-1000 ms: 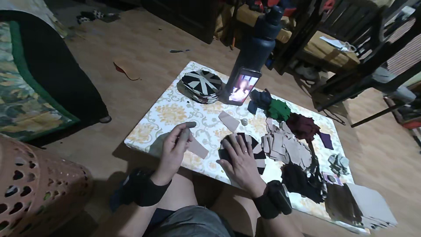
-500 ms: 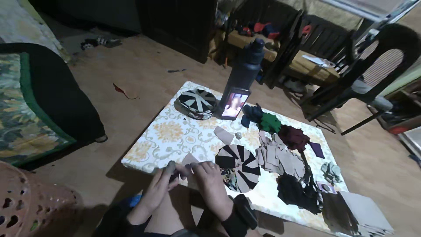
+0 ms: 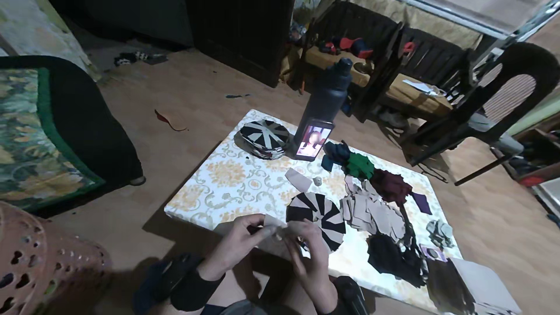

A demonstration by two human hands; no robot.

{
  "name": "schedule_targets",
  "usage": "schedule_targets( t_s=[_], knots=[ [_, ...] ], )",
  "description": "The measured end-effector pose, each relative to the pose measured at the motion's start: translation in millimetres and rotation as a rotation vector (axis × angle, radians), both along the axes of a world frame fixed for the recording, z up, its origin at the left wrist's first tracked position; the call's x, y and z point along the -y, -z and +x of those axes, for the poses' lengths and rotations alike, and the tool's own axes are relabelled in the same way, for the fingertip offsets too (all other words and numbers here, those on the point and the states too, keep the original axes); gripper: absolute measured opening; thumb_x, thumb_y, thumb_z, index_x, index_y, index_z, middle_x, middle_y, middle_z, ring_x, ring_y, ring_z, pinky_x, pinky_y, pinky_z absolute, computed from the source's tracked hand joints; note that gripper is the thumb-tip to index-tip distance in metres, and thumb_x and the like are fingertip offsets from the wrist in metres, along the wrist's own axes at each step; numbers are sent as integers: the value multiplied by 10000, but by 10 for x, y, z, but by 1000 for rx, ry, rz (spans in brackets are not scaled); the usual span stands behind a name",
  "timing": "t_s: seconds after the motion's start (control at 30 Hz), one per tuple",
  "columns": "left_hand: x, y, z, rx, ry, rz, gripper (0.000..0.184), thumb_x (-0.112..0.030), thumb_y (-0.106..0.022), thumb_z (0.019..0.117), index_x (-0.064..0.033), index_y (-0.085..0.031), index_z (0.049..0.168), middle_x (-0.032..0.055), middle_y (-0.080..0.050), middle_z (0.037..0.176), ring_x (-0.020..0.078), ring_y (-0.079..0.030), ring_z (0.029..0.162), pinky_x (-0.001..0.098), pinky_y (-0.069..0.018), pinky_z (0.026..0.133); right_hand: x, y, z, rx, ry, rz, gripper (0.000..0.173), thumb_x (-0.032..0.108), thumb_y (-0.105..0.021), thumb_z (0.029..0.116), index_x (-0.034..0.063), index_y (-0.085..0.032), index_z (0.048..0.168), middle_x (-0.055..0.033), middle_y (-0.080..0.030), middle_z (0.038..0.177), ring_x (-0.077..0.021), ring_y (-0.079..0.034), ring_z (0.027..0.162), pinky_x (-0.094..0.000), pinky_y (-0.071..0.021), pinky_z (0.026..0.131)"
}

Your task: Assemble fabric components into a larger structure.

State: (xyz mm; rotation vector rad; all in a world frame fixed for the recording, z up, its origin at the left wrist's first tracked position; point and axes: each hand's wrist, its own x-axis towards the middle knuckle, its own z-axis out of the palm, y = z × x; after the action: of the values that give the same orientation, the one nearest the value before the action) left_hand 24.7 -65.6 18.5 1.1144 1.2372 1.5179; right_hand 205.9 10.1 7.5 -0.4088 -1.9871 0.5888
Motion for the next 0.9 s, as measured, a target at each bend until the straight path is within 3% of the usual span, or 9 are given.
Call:
schedule_targets(
  t_s=[0.1,0.17,0.27,0.33,0.47,0.57,0.73,0.8,0.9],
  knots=[
    [-72,-19,107,-47,48,102,114,-160,-691,958,-76,-754,1004,-63,-697,964,-44,-575,703,122,-489,606,-8,-23,94,-101,-118,-318,749,531,-577,1001,-36,-378,1448,-131,-619,1340,-169,-616,1236,-344,-532,1036],
    [-115,-7,158,-115,39,169,150,-177,-719,942,-37,-755,980,-3,-677,1056,-12,-631,884,138,-544,751,-9,-74,123,-168,-188,-515,864,538,-610,972,-90,-266,1456,-121,-638,1295,-165,-660,1165,-339,-576,980],
    [-186,-30,197,-234,-17,184,189,-189,-735,924,0,-745,940,26,-665,1043,-17,-623,923,135,-536,803,-77,-154,155,-259,-153,-583,504,137,-712,940,-75,-437,1305,-24,-711,1042,-76,-698,909,-263,-606,800],
    [-242,-91,195,-313,-37,142,190,-203,-711,943,-17,-746,962,13,-703,987,-20,-643,861,144,-545,761,-193,-208,180,-242,-122,-508,317,43,-698,931,-60,-572,1203,-16,-719,1013,-67,-696,862,-267,-612,785],
    [-377,-175,206,-348,-56,116,354,-170,-668,971,-55,-666,1306,-10,-717,963,5,-656,818,177,-556,758,-441,-313,220,-58,-71,-386,250,49,-666,951,-67,-606,1164,-60,-730,961,-79,-702,802,-262,-608,733],
    [-453,-153,204,-439,-47,64,480,-203,-672,975,-92,-551,1427,-30,-674,859,21,-625,737,193,-540,710,-542,-304,238,68,-31,-353,225,68,-663,959,-55,-636,1145,-70,-717,940,-74,-691,787,-241,-598,707],
    [-520,-31,196,-788,23,-186,532,-371,-568,1036,-183,-457,1521,33,-687,937,201,-662,817,464,-551,741,-632,-153,243,294,27,-421,214,73,-680,944,-16,-681,1139,-74,-726,958,-83,-700,816,-248,-595,762],
    [-529,28,193,-838,-20,-194,461,-316,-501,1072,-156,-483,1505,84,-698,1016,251,-681,877,497,-555,781,-652,-110,248,367,62,-423,197,76,-670,946,-1,-694,1125,-74,-723,949,-95,-693,825,-266,-584,783],
    [-523,154,160,-884,-162,-124,370,-293,-458,1082,-179,-582,1413,66,-697,1073,231,-686,900,479,-565,783,-663,-89,248,388,78,-414,195,76,-678,944,4,-695,1124,-77,-724,949,-94,-692,830,-264,-583,788]
  ],
)
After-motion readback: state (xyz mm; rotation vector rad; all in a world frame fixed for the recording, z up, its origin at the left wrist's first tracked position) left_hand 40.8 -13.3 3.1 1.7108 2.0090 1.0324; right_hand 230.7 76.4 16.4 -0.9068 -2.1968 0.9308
